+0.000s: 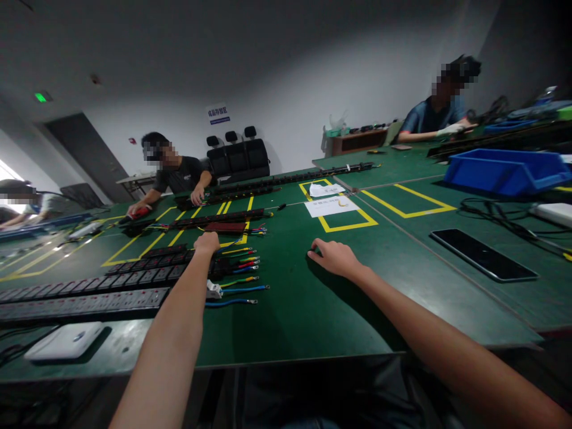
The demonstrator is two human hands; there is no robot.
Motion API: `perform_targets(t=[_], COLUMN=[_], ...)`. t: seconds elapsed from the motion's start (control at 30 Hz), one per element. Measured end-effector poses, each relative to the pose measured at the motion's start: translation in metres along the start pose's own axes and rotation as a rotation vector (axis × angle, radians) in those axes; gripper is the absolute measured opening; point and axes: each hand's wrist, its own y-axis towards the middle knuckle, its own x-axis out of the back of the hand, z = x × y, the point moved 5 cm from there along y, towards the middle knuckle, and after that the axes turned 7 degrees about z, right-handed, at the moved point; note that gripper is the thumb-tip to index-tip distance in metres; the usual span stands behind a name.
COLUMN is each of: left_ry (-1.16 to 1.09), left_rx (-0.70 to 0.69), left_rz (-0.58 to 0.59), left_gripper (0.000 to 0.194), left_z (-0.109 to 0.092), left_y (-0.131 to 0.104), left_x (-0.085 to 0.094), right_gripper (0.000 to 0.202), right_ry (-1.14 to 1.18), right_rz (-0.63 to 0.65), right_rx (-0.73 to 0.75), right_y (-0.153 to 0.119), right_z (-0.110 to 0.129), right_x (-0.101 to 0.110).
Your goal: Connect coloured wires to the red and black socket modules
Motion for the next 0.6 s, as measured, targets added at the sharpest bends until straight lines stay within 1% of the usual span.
perform_targets(t=[0.23,0.4,0.6], left_ry=[0.042,0.064,0.079], left_rx=[-0.029,-0.069,-0.116], left_rz=[0.025,0.022,-0.002], left_gripper=[0.054,0.045,0.043], left_z=[0.0031,0.0026,-0.0020], left_y=[0.0037,0.0051,0.0040], left_x=[-0.0017,-0.0034,-0.0041], right_gripper=[0.037,0.037,0.036], right_ry=[-0.013,-0.009,-0.020], right_rz=[0.006,0.009,0.008], right_rx=[0.011,0.020,0.022], right_y=[-0.0007,-0.0012,-0.0011], right_z=[0.0010,0.0013,0.0025], right_x=[0.0004,0.0009,0.0016])
